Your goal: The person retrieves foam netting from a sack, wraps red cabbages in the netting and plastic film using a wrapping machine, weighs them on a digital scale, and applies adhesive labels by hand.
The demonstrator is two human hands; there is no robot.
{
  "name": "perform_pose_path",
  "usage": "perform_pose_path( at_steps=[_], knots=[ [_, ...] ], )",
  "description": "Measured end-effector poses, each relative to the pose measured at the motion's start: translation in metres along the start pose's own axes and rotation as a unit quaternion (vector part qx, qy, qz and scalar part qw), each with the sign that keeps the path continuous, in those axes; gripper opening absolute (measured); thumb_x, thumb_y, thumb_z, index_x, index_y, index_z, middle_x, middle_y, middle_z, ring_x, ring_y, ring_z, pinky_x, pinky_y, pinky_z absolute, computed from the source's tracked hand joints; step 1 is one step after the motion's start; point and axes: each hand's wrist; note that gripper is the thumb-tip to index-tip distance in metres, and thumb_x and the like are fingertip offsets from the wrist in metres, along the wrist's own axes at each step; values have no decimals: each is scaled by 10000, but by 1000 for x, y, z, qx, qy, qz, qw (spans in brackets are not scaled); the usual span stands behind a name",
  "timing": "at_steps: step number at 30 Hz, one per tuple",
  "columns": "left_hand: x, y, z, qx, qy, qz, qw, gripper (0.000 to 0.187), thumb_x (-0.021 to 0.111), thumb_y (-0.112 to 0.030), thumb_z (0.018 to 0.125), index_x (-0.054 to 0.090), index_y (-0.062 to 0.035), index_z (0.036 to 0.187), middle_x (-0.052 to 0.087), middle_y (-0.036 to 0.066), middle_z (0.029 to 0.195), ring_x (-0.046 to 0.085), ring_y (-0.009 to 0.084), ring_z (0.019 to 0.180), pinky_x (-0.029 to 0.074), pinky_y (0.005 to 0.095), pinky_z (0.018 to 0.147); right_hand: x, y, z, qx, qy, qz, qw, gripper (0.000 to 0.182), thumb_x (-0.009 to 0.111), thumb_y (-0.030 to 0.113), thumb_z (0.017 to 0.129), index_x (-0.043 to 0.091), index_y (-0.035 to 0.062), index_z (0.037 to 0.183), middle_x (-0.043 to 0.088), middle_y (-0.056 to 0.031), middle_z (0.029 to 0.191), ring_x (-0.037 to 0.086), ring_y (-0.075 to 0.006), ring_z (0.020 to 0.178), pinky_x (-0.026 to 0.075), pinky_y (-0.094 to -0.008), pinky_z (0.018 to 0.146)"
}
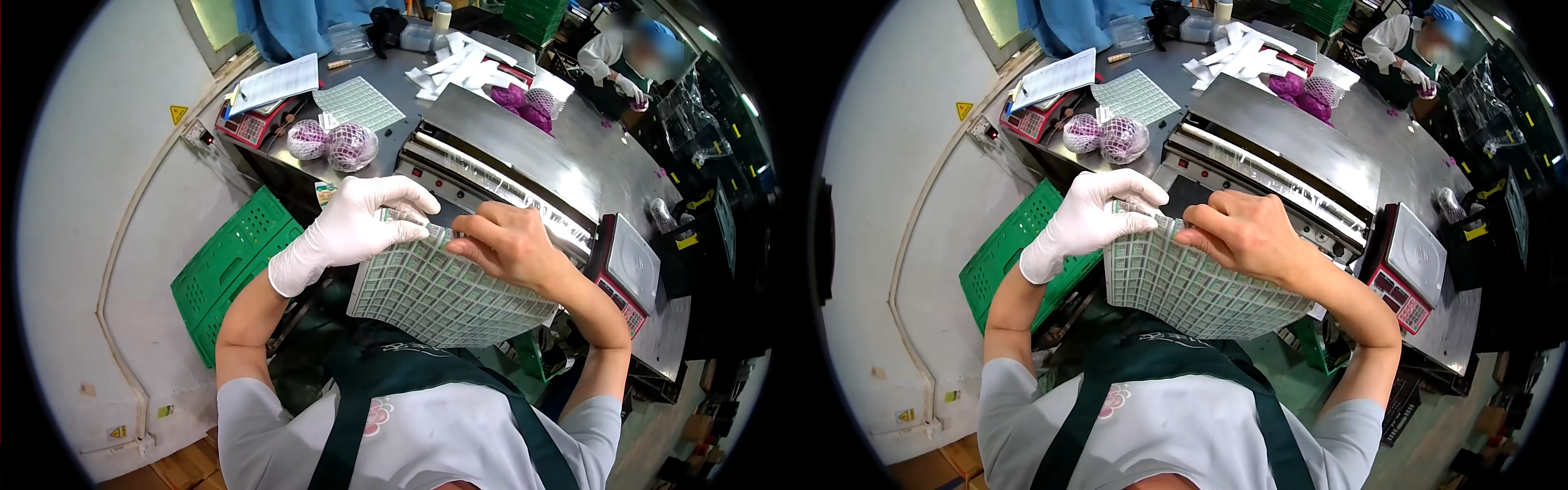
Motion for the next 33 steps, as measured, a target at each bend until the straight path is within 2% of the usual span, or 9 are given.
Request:
perform_pose_path(
  at_steps=[12,15,18,23,26,29,31,32,33],
  knots=[
    [-12,2,0,7,34,31,999,231,669,-32,719,602,-14,939,629,48,850,587,105,820,474,249,737,10,1,8,26,3,101,995,199,651,212,762,526,67,709,472,-44,554,503,-190,451,377,-303,386],
    [-15,7,2,-9,36,17,999,227,666,-30,720,601,-16,937,626,48,847,585,102,808,473,247,730,13,1,9,-21,-23,66,997,200,649,184,761,505,60,696,435,-27,550,480,-154,447,357,-275,358],
    [-19,15,7,-52,44,-12,998,225,665,-28,720,601,-15,935,622,52,851,583,92,788,473,235,714,11,4,12,-146,-1,-121,982,187,646,134,746,490,40,702,333,11,558,389,-78,457,286,-214,313],
    [-23,18,12,-164,72,-84,980,199,650,-12,726,598,-3,919,621,43,767,582,73,705,469,206,648,15,7,14,-243,-46,-171,954,182,641,110,753,499,6,710,321,19,551,367,-68,447,277,-203,304],
    [-25,26,11,-157,69,-116,978,216,663,-35,714,601,1,918,617,39,762,574,73,708,460,204,638,8,2,15,-256,-71,-177,948,209,674,105,740,499,-4,708,307,22,534,366,-70,438,284,-196,308],
    [-31,28,10,-145,62,-96,983,232,672,-49,705,604,3,921,616,46,784,573,78,731,459,208,644,-7,-6,14,-207,-104,-185,955,231,696,139,734,515,-4,728,349,11,546,397,-82,444,275,-205,320],
    [-37,30,8,-127,52,-55,989,223,662,-42,709,606,-1,921,618,55,763,579,83,714,461,204,635,-17,-9,3,-25,-150,-119,981,188,703,151,737,553,40,752,507,-33,589,434,-103,442,317,-214,353],
    [-41,25,4,-113,53,-34,992,219,660,-40,714,612,-7,925,623,53,778,581,84,733,470,216,652,-28,-7,4,71,-208,21,975,148,689,131,754,569,45,739,557,-48,594,456,-87,445,333,-191,393],
    [-44,17,-1,-101,38,-34,994,261,692,-35,653,626,-12,904,616,18,766,570,79,708,460,224,646,-38,-5,-3,186,-230,45,954,132,677,102,764,575,31,718,565,-22,582,475,-53,472,334,-170,417]
  ],
)
Point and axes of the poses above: each hand's wrist, its own z-axis towards the middle knuckle, its own x-axis out of the palm, y = z × x
